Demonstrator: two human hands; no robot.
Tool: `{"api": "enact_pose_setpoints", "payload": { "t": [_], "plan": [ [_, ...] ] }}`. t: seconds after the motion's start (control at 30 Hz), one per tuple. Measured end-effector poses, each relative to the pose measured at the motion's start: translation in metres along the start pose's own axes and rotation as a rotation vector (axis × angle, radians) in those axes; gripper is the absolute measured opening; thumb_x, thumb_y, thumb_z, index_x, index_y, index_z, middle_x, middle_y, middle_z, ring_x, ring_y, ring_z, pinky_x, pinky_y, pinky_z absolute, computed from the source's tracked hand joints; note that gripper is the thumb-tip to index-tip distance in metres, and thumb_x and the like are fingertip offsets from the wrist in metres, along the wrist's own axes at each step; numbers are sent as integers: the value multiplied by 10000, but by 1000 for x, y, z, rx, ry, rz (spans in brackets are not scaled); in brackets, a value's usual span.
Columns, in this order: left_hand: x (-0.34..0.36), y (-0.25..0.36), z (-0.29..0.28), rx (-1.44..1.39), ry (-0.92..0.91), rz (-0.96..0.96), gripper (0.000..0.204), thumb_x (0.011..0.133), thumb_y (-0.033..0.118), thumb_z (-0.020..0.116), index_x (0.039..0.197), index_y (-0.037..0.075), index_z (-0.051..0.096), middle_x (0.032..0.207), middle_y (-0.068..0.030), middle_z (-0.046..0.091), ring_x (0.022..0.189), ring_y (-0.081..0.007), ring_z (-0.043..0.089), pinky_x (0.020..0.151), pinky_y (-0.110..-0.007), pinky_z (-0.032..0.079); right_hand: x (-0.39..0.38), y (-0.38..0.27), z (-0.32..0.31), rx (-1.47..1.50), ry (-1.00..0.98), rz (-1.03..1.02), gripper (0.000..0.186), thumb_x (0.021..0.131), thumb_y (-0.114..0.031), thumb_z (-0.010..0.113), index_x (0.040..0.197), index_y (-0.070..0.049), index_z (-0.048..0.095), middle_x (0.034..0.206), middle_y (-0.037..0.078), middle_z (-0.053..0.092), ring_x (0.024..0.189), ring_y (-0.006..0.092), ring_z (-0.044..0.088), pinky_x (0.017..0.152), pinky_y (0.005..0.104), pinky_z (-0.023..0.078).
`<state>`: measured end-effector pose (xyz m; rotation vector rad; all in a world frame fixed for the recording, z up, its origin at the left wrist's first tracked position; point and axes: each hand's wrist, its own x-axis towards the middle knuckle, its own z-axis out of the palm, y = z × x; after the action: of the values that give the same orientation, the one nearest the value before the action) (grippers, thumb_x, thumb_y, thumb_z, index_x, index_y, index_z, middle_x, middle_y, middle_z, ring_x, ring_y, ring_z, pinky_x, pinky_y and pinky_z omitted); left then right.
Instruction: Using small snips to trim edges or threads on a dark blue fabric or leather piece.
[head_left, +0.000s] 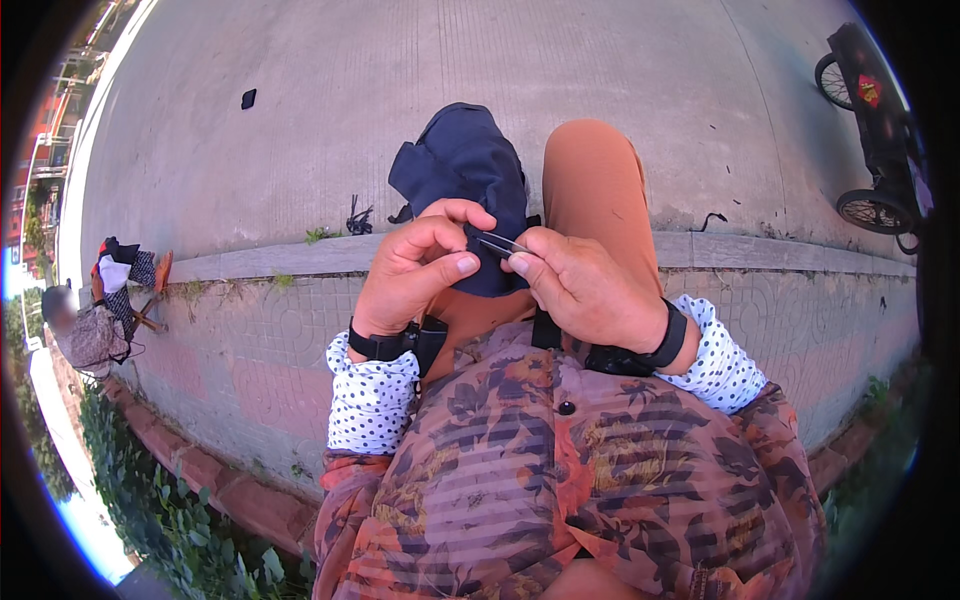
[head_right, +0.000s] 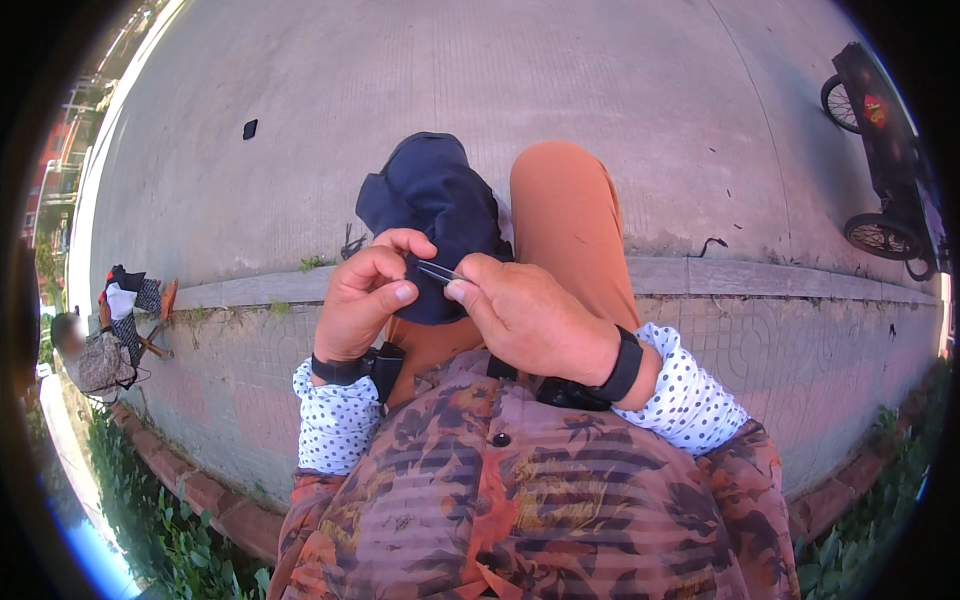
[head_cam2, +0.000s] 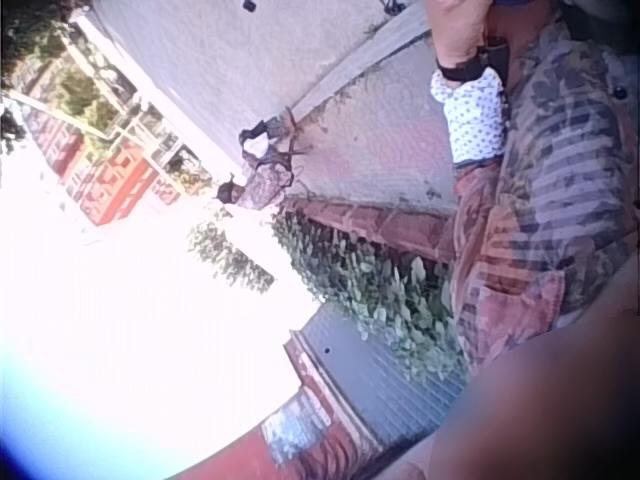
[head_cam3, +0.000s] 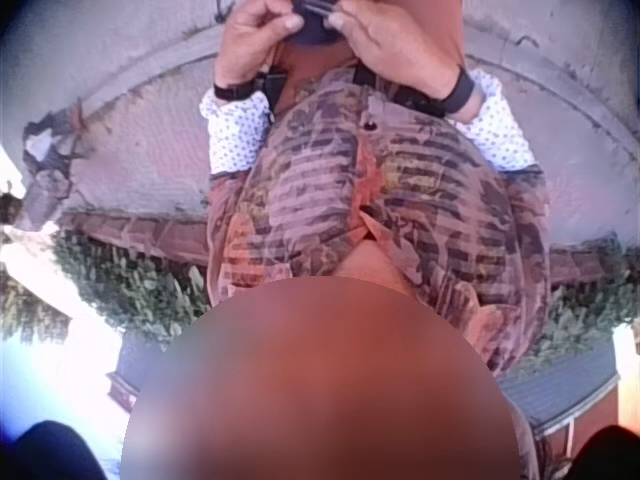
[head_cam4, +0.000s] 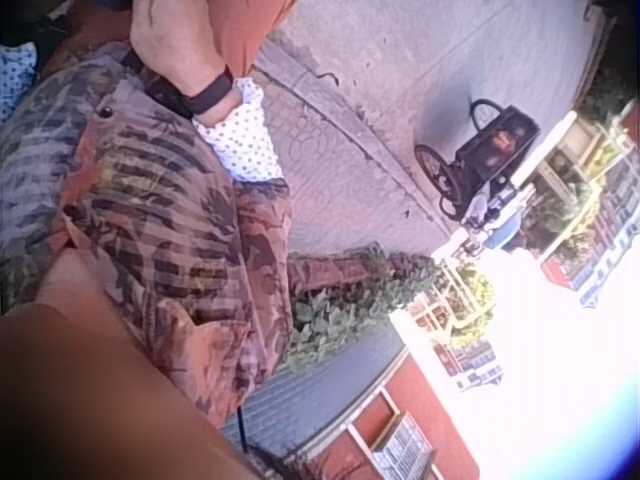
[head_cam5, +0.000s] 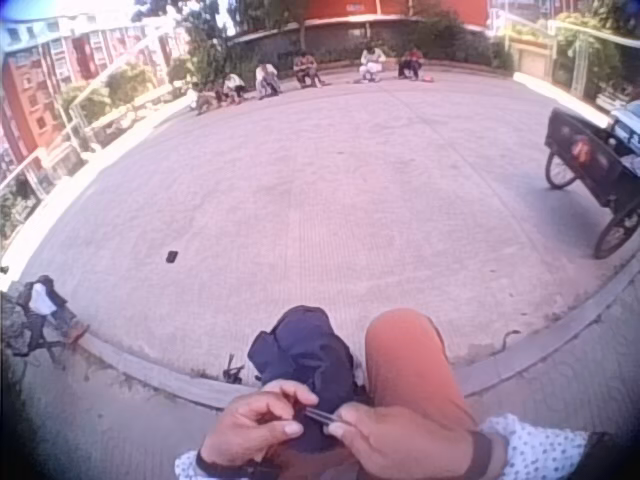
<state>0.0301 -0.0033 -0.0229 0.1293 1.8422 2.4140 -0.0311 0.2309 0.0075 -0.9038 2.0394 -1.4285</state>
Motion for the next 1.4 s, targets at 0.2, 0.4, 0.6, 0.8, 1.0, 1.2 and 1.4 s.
{"api": "enact_pose_setpoints", "payload": {
  "t": [0.2,0.4,0.6,0.8,1.0,1.2,1.4],
  "plan": [
    [1,-1,1,-8,-12,-1,92,917,-6,707,885,58,648,1284,-102,607,1092,-123,572,990,-315,453,0,6,9,40,65,22,183,1053,-171,560,954,-31,498,735,199,581,685,431,602,596,482,449],
    [1,-3,1,-43,13,-17,118,926,-7,695,870,57,614,1297,-97,596,1113,-136,579,998,-316,455,4,14,20,-14,139,-47,180,1050,-166,565,952,-33,494,749,213,576,705,456,593,599,485,449],
    [4,-7,-2,-23,42,-42,135,929,3,686,879,61,576,1285,-132,584,1129,-163,569,1033,-333,450,7,15,26,197,144,80,190,1073,-184,535,961,-30,532,675,135,572,595,302,602,568,400,468],
    [8,-8,-2,32,51,-37,137,932,-26,675,884,58,577,1287,-112,577,1116,-153,588,1019,-329,467,12,17,32,243,196,87,200,1084,-195,518,987,-26,564,656,68,565,587,183,589,572,342,479],
    [9,-11,-4,70,47,-9,120,938,-32,666,895,48,587,1280,-97,581,1127,-152,592,1006,-326,475,14,17,37,311,208,120,224,1093,-209,506,978,-28,569,678,34,572,609,125,571,582,307,471],
    [5,-10,2,128,67,1,95,943,-21,669,901,37,607,1255,-79,598,1114,-156,590,996,-321,470,22,16,34,264,218,69,241,1104,-224,494,1018,-20,588,686,0,547,607,77,523,574,263,448],
    [6,-11,9,116,-66,-61,115,971,11,660,878,29,595,1242,-52,622,950,-64,552,840,-237,464,53,-29,-11,499,385,20,239,1116,-218,467,1090,-17,594,695,-43,494,616,35,462,568,216,401]
  ]
}}
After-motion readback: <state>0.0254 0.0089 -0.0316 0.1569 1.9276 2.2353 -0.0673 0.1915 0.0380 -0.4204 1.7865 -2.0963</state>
